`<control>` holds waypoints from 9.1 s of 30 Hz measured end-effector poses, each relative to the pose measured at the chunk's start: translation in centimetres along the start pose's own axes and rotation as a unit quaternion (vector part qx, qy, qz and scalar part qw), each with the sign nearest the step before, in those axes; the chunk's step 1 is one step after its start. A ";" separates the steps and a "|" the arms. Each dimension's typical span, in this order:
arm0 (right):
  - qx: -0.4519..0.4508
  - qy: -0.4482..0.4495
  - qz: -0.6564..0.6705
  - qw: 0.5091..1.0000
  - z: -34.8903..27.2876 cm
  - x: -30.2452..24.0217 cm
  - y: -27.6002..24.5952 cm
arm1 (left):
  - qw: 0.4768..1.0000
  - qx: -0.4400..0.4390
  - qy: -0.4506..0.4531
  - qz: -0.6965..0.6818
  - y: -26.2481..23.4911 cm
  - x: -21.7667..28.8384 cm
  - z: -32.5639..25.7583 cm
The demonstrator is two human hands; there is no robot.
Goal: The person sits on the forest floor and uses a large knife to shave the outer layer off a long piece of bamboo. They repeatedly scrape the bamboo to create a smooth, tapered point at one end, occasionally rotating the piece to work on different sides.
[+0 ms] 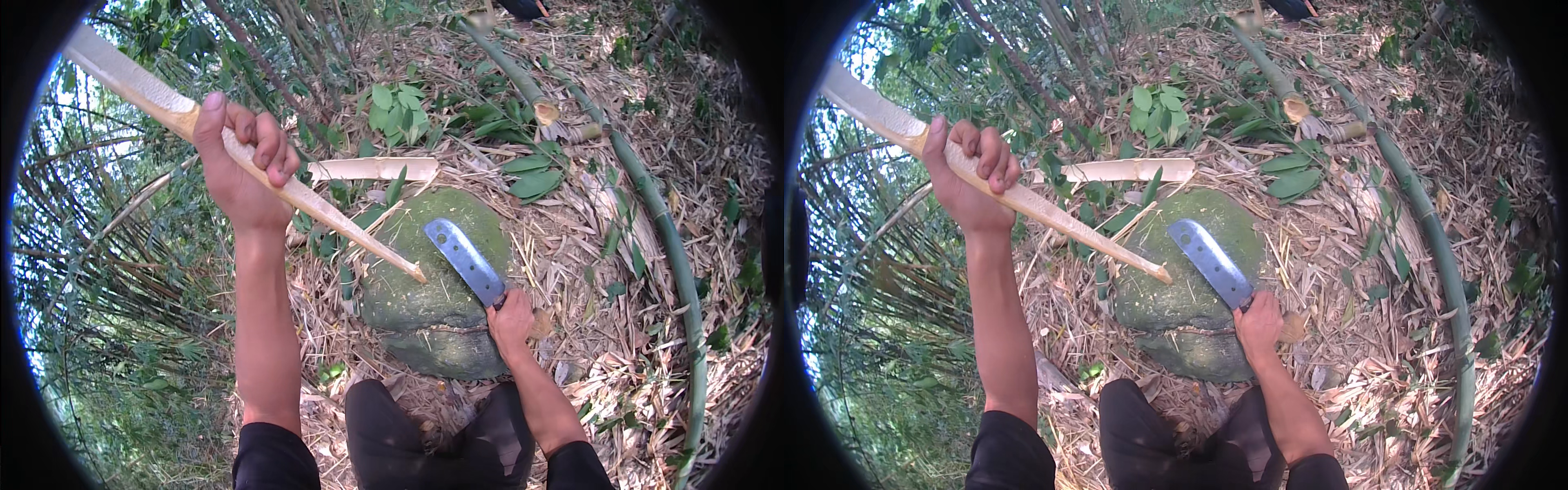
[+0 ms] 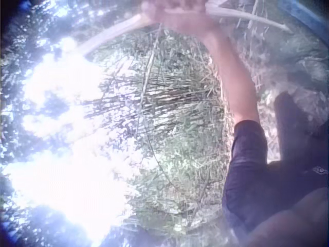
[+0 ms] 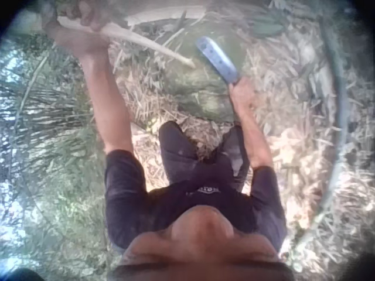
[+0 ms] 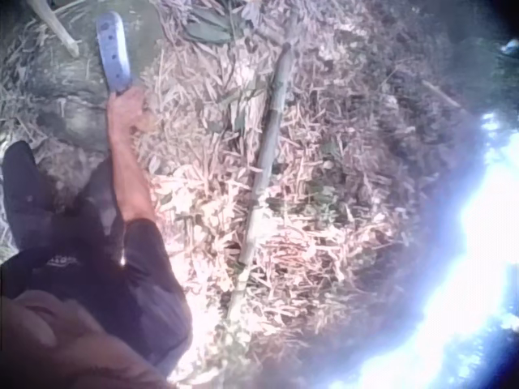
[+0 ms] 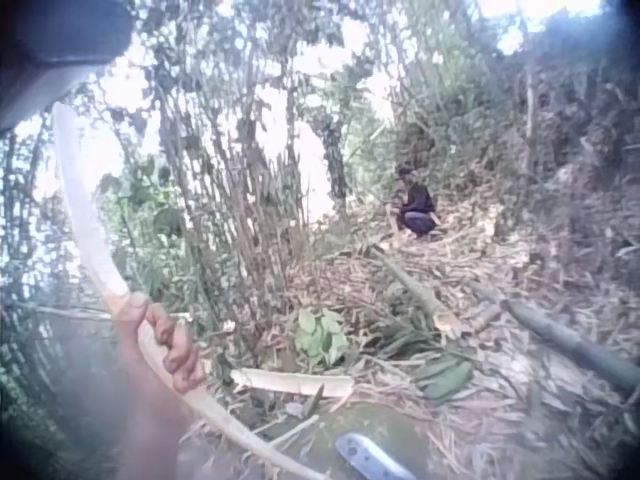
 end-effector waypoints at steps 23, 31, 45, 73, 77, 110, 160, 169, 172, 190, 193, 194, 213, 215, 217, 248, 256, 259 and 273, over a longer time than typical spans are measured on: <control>0.009 0.015 0.003 1.000 -0.3 0.4 0.3 | 0.993 -0.023 0.088 -0.076 -0.3 1.7 -4.1; 0.038 0.000 0.011 0.999 -0.5 0.4 0.6 | 0.996 -0.020 0.046 -0.075 0.5 -0.7 -4.1; -0.178 0.191 0.233 0.937 -2.3 -5.4 -5.9 | 0.993 -0.048 0.064 -0.084 1.2 0.1 -5.8; -0.197 0.203 0.330 0.901 -5.6 -8.1 -0.9 | 0.996 -0.040 0.054 -0.053 2.9 -0.2 -4.4; -0.181 0.187 0.342 0.903 -3.9 -11.8 -6.4 | 0.996 -0.041 0.069 -0.037 1.9 0.0 -5.3; 0.104 0.068 0.531 0.838 -3.3 -15.7 -14.7 | 0.996 -0.035 0.079 -0.013 1.5 -1.4 -9.8; 0.037 0.112 0.509 0.852 -4.2 -14.7 -8.1 | 0.996 -0.006 0.067 -0.063 -1.3 -1.1 -10.6; -0.205 0.129 0.221 0.945 -5.9 -14.4 -0.3 | 0.989 -0.030 0.099 -0.103 -3.0 0.3 -11.9; -0.197 0.168 0.245 0.934 -6.1 -14.6 -2.4 | 0.983 -0.071 0.090 -0.146 -2.8 2.8 -12.0; -0.041 0.107 0.496 0.861 -3.1 -16.9 -11.1 | 0.997 0.044 0.048 -0.044 -3.0 -6.1 -12.0; 0.061 0.049 0.545 0.835 -2.8 -17.4 -11.7 | 0.997 0.043 0.064 -0.002 -2.9 -5.7 -11.5; 0.042 0.063 0.473 0.878 -3.4 -15.2 -8.5 | 0.997 0.043 0.062 -0.012 -2.8 -5.8 -11.4; -0.180 0.110 0.168 0.963 -4.8 -11.2 -0.1 | 0.994 0.074 0.059 -0.063 -4.2 -6.2 -12.1; -0.243 0.112 0.175 0.947 -4.3 -10.8 1.3 | 0.993 0.082 0.049 -0.063 -5.5 -6.3 -12.0; -0.245 0.103 0.143 0.954 -3.6 -11.7 0.0 | 0.992 0.103 0.047 -0.048 -5.9 -6.2 -12.0; -0.245 0.092 0.074 0.962 -7.5 -12.0 -3.1 | 0.903 0.421 0.007 0.086 -9.6 -4.5 -16.3; -0.275 0.100 0.066 0.954 -8.2 -13.2 -3.6 | 0.901 0.428 0.035 0.066 -10.0 -4.3 -17.2; -0.274 0.142 0.026 0.951 -6.8 -10.2 -2.3 | 0.910 0.410 0.047 0.045 -8.9 -4.3 -18.1; -0.290 0.200 0.040 0.935 -9.0 -8.7 -0.8 | 0.879 0.471 0.054 0.052 -12.0 -4.0 -19.6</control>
Point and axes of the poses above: each hand's wrist, its own z-axis towards the middle knuckle, its own y-axis out of the palm, x = y × z, the point moved 6 cm from there along z, towards the middle knuckle, and after that the axes turned 4 degrees about -x, right-handed, at the moved point
